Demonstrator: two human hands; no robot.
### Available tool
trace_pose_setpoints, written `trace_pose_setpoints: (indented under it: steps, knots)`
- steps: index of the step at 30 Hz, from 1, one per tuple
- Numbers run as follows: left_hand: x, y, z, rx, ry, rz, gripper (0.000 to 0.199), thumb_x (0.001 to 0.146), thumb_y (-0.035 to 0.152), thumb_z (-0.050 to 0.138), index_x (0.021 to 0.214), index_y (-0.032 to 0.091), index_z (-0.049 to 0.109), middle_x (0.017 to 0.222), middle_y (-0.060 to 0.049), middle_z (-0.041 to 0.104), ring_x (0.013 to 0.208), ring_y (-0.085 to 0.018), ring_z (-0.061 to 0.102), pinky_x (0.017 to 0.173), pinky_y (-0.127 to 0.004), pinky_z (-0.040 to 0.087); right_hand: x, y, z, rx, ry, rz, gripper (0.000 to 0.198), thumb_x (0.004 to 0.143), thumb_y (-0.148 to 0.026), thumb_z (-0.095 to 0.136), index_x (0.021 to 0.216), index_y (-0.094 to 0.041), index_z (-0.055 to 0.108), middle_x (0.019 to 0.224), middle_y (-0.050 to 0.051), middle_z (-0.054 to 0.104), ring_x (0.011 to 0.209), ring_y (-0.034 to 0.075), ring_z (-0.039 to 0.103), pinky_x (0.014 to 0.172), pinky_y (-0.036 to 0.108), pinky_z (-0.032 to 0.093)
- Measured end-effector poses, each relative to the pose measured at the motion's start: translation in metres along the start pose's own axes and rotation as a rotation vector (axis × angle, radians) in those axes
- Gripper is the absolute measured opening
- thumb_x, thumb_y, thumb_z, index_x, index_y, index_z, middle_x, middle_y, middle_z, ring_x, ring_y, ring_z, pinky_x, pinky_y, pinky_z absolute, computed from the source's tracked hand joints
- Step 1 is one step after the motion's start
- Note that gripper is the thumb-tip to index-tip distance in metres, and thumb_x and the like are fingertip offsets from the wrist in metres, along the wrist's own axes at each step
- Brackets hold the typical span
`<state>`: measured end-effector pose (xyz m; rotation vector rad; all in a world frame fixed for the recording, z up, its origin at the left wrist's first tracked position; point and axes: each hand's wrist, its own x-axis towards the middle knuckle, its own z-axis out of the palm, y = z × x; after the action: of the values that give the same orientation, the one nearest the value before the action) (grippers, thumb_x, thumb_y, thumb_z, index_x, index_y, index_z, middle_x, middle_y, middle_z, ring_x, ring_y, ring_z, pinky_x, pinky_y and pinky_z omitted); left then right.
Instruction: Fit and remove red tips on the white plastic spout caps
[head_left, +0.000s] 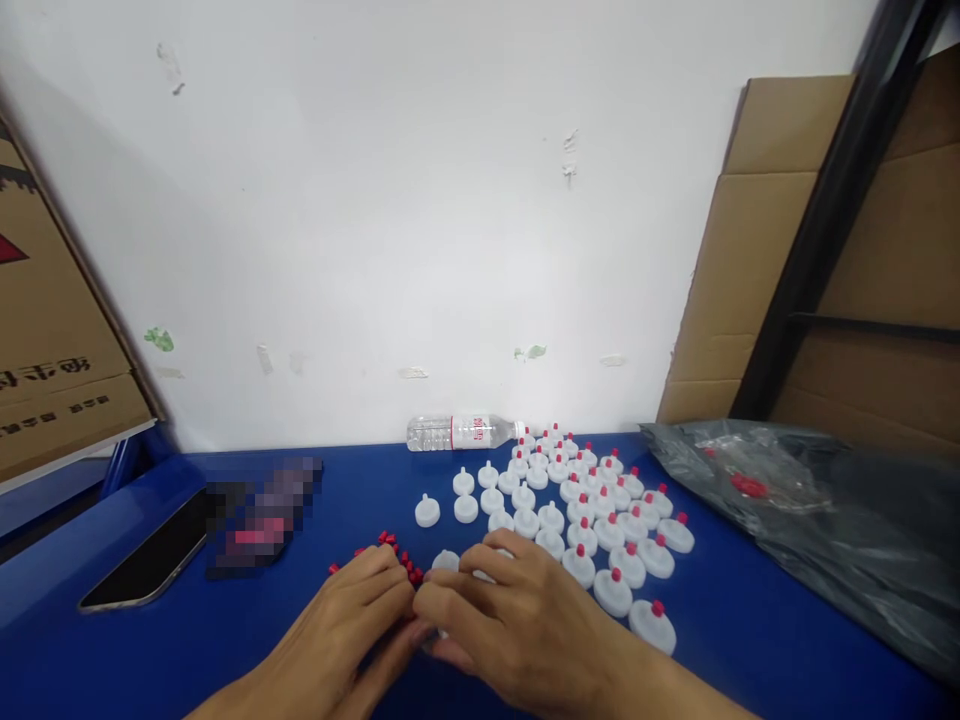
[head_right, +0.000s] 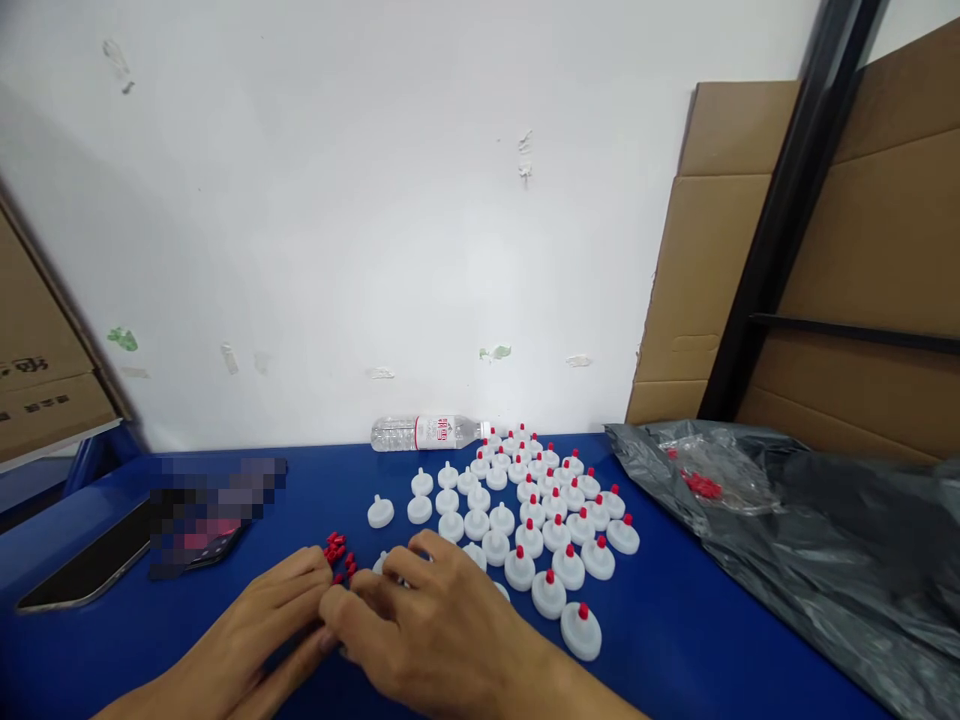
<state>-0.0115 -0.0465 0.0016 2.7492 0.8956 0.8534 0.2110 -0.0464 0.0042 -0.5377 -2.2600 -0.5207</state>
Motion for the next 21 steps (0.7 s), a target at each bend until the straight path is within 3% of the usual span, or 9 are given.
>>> trace_pose_setpoints:
  steps: [6,9,11,13,16,18,21]
  knots:
    - [-0.003,0.006,0.000,-0.046,0.071,-0.118,0.034,0.108,0.042,0.036,0.097,0.031,0.067,0.083,-0.002,0.070,0.082,-0.022,0.064,0.089,-0.035,0.056,0.008,0.000,-0.010,-0.036,0.080,-0.023,0.017,0.100,-0.007,0.052,0.110,-0.013,0.065,0.093,0.000,0.078,0.073,0.014,0.064,0.081,0.035,0.048]
    - [-0.004,0.001,-0.004,-0.126,0.095,-0.186,0.040,0.108,0.044,0.034,0.086,0.028,0.063,0.075,-0.002,0.064,0.074,-0.021,0.060,0.074,-0.032,0.056,0.004,0.012,-0.016,-0.113,0.107,-0.051,0.023,0.101,-0.005,0.049,0.118,-0.011,0.065,0.104,0.002,0.079,0.078,0.015,0.066,0.089,0.038,0.047]
    - [-0.002,-0.010,-0.009,-0.199,0.107,-0.271,0.046,0.109,0.042,0.032,0.071,0.024,0.050,0.066,0.000,0.052,0.063,-0.017,0.051,0.060,-0.028,0.050,-0.006,0.034,-0.023,-0.187,0.073,-0.027,0.029,0.102,-0.005,0.048,0.127,-0.010,0.061,0.111,0.004,0.078,0.083,0.017,0.068,0.095,0.041,0.045]
    - [0.001,-0.025,-0.015,-0.215,0.162,-0.356,0.047,0.109,0.043,0.032,0.067,0.023,0.037,0.066,0.002,0.044,0.059,-0.015,0.043,0.055,-0.027,0.042,-0.020,0.062,-0.032,-0.226,0.011,0.132,0.030,0.101,-0.008,0.053,0.129,-0.016,0.061,0.116,0.005,0.076,0.090,0.019,0.069,0.098,0.044,0.043]
    - [0.006,-0.046,-0.020,-0.110,0.252,-0.382,0.046,0.107,0.045,0.034,0.067,0.023,0.033,0.066,0.003,0.038,0.060,-0.015,0.039,0.056,-0.028,0.036,-0.040,0.099,-0.041,-0.167,-0.054,0.489,0.017,0.100,-0.023,0.060,0.116,-0.022,0.067,0.114,0.006,0.076,0.100,0.024,0.069,0.095,0.044,0.046]
    - [0.009,-0.053,-0.020,-0.046,0.233,-0.392,0.043,0.107,0.045,0.036,0.070,0.022,0.038,0.068,0.003,0.043,0.064,-0.016,0.043,0.061,-0.029,0.037,-0.048,0.113,-0.040,-0.155,-0.081,0.572,0.014,0.100,-0.027,0.060,0.110,-0.022,0.068,0.106,0.007,0.076,0.098,0.026,0.069,0.092,0.045,0.048]
    - [0.011,-0.052,-0.017,0.001,0.138,-0.388,0.036,0.106,0.043,0.040,0.079,0.022,0.051,0.078,0.001,0.054,0.073,-0.018,0.051,0.068,-0.030,0.041,-0.053,0.118,-0.032,-0.138,-0.132,0.583,0.013,0.099,-0.031,0.060,0.100,-0.022,0.070,0.113,0.009,0.073,0.106,0.027,0.066,0.093,0.045,0.049]
